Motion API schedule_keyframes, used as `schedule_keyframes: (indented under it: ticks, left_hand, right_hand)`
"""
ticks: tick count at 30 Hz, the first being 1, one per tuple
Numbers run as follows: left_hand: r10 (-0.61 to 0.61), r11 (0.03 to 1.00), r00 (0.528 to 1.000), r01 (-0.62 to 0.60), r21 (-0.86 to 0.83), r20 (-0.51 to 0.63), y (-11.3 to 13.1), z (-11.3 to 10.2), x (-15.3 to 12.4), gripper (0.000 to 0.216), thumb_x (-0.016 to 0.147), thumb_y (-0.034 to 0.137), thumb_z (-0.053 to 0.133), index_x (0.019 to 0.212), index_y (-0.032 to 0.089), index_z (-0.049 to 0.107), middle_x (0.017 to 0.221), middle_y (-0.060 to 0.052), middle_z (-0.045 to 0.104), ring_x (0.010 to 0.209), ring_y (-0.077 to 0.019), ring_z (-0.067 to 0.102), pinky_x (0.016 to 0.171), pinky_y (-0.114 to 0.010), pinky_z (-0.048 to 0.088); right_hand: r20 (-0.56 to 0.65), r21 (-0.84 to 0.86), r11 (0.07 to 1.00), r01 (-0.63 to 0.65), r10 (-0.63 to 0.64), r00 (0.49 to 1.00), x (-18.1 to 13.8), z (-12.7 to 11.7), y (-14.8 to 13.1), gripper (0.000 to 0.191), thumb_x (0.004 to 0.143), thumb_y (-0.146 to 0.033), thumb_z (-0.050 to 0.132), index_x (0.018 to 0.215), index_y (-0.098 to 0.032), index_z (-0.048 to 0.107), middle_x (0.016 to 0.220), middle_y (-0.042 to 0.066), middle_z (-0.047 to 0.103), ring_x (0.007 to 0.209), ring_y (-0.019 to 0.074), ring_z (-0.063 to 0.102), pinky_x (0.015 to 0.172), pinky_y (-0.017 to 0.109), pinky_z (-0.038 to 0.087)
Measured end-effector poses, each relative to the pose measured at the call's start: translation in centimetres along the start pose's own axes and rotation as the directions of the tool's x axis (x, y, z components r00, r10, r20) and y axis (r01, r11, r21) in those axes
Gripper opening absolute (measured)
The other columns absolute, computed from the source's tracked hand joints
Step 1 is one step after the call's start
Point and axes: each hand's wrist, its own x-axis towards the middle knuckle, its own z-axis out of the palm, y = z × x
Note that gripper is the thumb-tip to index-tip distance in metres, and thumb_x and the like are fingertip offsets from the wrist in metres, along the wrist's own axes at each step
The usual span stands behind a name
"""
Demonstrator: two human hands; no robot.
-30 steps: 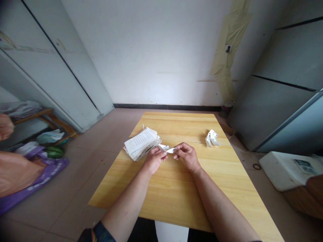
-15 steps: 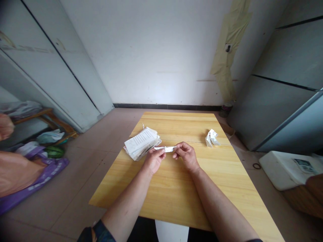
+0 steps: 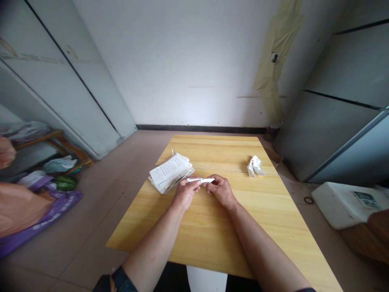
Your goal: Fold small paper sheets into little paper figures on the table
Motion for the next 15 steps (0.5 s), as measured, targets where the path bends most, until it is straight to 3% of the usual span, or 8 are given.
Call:
schedule_keyframes:
  ticks: [10,15]
  left_hand:
    - [-0.049,0.998,0.999,0.049,-0.049,0.002,0.89,0.83,-0.45,0.023,0.056,0.026,0.079,0.068,0.009,0.068,0.059,-0.002,0.060,0.051,-0.0073,0.046,0.052,-0.023,0.033]
    - [-0.052,0.998,0.998,0.053,-0.031,0.033,0.82,0.64,-0.41,0.027,0.056,0.026,0.080,0.073,0.010,0.067,0.061,-0.002,0.061,0.053,-0.0081,0.048,0.053,-0.023,0.035]
  right_hand:
    - [0.030,-0.004,1.000,-0.026,0.026,0.999,-0.07,-0.42,-0.22,0.029,0.063,-0.043,0.076,0.064,-0.018,0.061,0.052,-0.002,0.060,0.043,0.0096,0.049,0.045,0.023,0.039]
    - [0.030,0.019,0.999,-0.028,0.028,0.999,-0.08,-0.34,-0.22,0.028,0.062,-0.041,0.076,0.065,-0.018,0.061,0.055,-0.002,0.062,0.043,0.0087,0.048,0.045,0.022,0.039]
